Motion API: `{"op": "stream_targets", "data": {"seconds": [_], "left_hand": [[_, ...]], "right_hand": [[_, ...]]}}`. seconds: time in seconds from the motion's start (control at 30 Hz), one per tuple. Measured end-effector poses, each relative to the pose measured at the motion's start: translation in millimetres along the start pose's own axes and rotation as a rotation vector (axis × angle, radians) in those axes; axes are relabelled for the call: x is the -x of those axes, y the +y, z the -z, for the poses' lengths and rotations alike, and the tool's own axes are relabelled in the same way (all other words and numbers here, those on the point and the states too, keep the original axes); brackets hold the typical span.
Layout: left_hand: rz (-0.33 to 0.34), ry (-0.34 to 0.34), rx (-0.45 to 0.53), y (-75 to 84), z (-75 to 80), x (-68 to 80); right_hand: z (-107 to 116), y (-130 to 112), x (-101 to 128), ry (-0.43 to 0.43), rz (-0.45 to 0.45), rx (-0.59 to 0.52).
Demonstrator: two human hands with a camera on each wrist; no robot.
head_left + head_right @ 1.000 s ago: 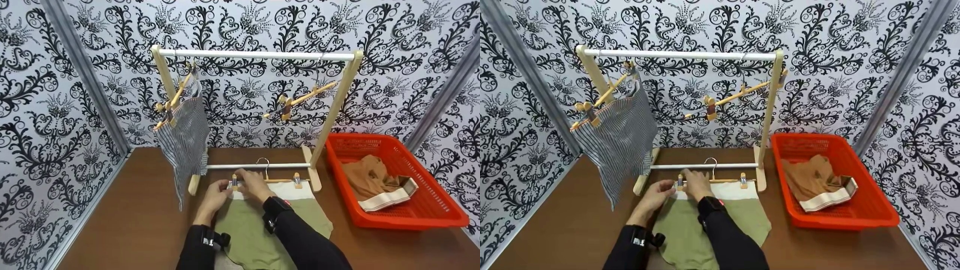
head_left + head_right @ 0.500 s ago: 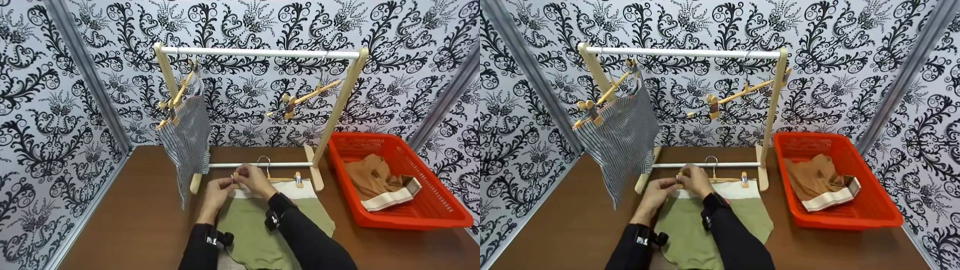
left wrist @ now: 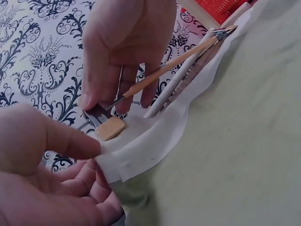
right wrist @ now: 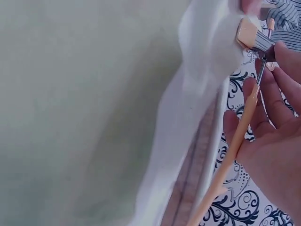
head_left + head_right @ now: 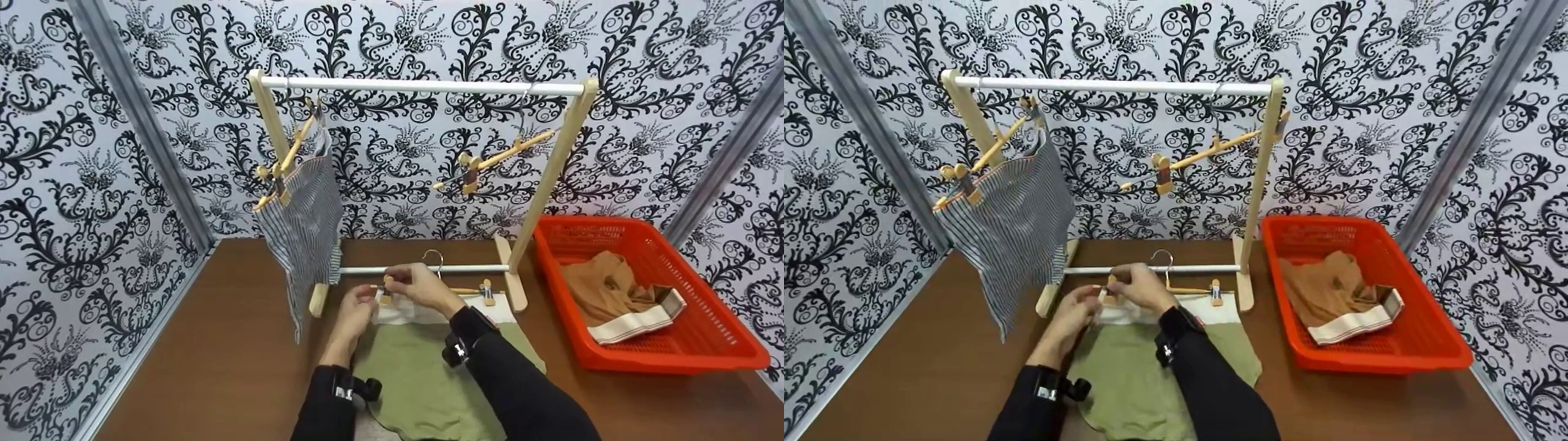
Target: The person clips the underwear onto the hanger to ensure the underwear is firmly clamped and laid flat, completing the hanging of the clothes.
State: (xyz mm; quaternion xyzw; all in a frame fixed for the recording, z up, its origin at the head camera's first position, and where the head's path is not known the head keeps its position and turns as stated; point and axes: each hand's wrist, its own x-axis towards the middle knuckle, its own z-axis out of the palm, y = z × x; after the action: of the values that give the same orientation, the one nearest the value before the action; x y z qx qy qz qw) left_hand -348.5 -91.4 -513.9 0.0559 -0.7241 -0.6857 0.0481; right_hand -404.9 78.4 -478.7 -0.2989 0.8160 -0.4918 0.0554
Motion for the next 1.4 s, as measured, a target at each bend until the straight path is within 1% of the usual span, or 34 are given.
{"op": "stream_targets", "data": {"seconds": [0.1, 0.2, 0.37, 0.57, 0.77, 0.9, 0.97, 1.1, 1.23, 1.3, 1.4], "left_hand": [[0.016, -0.054, -0.051, 1.0, 1.1, 1.3], [-0.008, -0.086, -0.071, 0.8, 2.0, 2.4], [-0.090, -0.089, -0.075, -0.7, 2.8, 1.9], [-0.143, -0.094, -0.058, 0.9, 4.5, 2.2], [-0.185, -0.073, -0.050, 1.5, 5.2, 4.3], [-0.198, -0.049, -0.052, 0.4, 8.2, 3.0], [-0.190, -0.038, -0.056, 0.0, 10.2, 2.1], [-0.185, -0.040, -0.103, 0.6, 14.1, 1.8], [-0.160, -0.066, -0.146, 1.8, 14.8, 3.2], [-0.143, -0.090, -0.138, 2.4, 14.4, 4.3], [-0.156, -0.123, -0.130, 2.8, 14.2, 5.1]], "right_hand": [[1.9, 0.8, -0.7, -0.022, 0.021, -0.008], [3.4, 1.6, -1.5, -0.029, 0.025, 0.005], [5.6, -0.6, -0.8, -0.027, -0.004, 0.010], [5.7, -2.0, 0.5, 0.000, -0.035, 0.024], [7.7, -6.6, 2.0, -0.031, -0.061, 0.018], [10.2, -7.4, 2.7, -0.025, -0.060, 0.021], [11.4, -6.7, 2.5, -0.018, -0.052, 0.025], [13.9, -3.4, 2.9, 0.011, -0.020, 0.002], [16.2, 0.9, 3.8, 0.061, 0.028, -0.039], [17.2, 2.1, 3.7, 0.096, 0.053, -0.048], [18.2, 3.8, 2.8, 0.148, 0.097, -0.050]]}}
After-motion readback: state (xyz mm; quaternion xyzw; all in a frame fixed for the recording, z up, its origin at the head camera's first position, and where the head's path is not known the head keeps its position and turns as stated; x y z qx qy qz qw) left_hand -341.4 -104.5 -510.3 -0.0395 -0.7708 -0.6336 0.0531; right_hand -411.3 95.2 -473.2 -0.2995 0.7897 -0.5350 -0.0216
